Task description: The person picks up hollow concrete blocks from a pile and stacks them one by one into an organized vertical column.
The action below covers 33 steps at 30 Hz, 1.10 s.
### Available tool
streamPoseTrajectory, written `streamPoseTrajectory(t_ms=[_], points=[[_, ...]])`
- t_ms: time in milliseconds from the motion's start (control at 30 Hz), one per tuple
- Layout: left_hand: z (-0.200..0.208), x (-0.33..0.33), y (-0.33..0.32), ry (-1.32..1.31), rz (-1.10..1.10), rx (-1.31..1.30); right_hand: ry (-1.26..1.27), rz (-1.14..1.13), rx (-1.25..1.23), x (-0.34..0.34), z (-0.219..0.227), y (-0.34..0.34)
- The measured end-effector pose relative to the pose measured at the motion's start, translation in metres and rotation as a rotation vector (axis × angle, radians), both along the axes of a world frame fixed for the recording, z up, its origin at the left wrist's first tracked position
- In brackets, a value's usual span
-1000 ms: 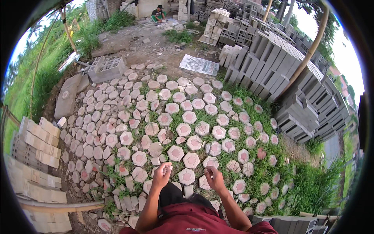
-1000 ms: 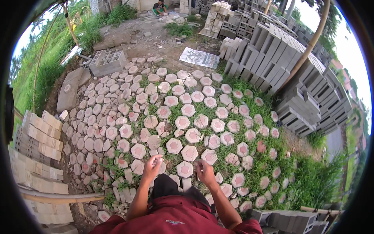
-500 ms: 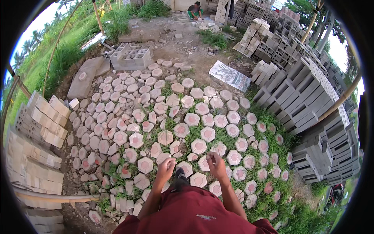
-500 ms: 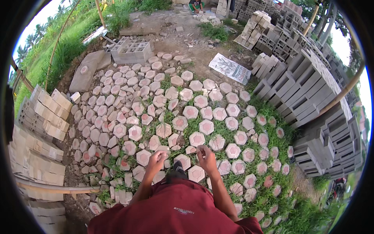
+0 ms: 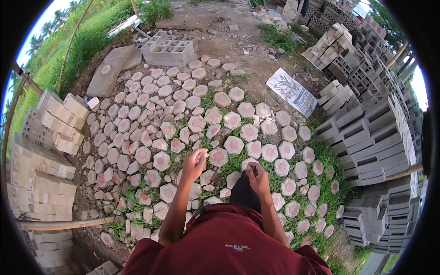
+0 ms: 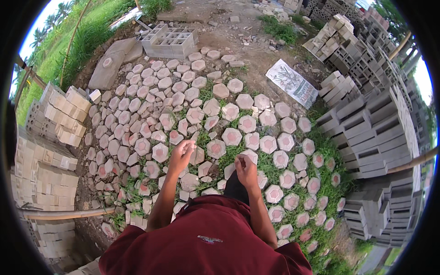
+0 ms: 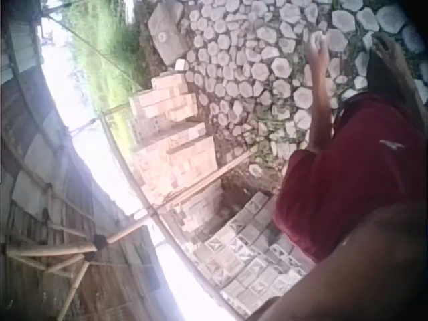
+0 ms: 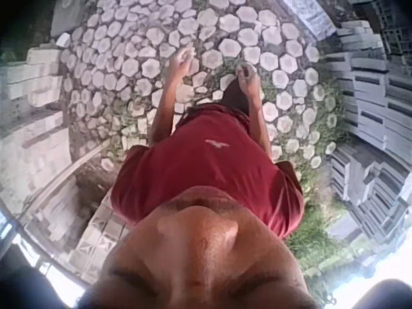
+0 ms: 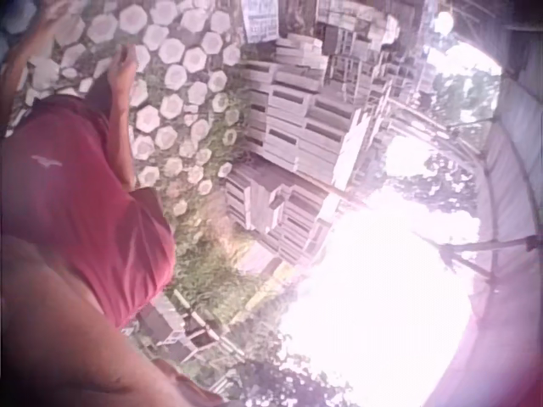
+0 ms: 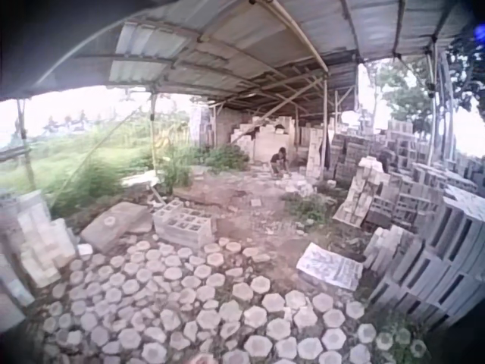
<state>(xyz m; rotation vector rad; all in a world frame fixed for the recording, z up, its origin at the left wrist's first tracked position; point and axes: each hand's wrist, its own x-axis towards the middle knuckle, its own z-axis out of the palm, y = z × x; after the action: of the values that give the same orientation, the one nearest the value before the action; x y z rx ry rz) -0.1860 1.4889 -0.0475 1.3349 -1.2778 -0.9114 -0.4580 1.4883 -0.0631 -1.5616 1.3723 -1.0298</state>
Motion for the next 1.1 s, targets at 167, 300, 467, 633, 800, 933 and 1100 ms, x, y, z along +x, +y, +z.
streamPoseTrajectory(t_ms=[167, 300, 467, 633, 800, 933, 1100], points=[[-0.034, -0.041, -0.046, 0.068, 0.205, 0.048, -0.089, 0.208, 0.057, -0.027, -0.012, -0.124], [-0.025, -0.078, -0.096, 0.070, 0.342, 0.101, -0.095, 0.352, 0.021, -0.033, 0.042, -0.205], [0.008, -0.112, -0.165, 0.105, 0.406, 0.076, -0.008, 0.466, 0.042, -0.051, 0.034, -0.291], [0.012, -0.108, -0.199, 0.033, 0.478, 0.089, -0.152, 0.439, 0.122, -0.038, 0.003, -0.334], [0.000, -0.100, -0.242, 0.072, 0.516, 0.145, -0.195, 0.504, 0.233, -0.016, -0.007, -0.369], [-0.011, -0.089, -0.296, 0.158, 0.578, 0.164, -0.136, 0.529, 0.288, 0.008, -0.018, -0.421], [-0.031, -0.015, -0.383, 0.228, 0.606, 0.170, -0.161, 0.556, 0.363, 0.075, -0.027, -0.502]])
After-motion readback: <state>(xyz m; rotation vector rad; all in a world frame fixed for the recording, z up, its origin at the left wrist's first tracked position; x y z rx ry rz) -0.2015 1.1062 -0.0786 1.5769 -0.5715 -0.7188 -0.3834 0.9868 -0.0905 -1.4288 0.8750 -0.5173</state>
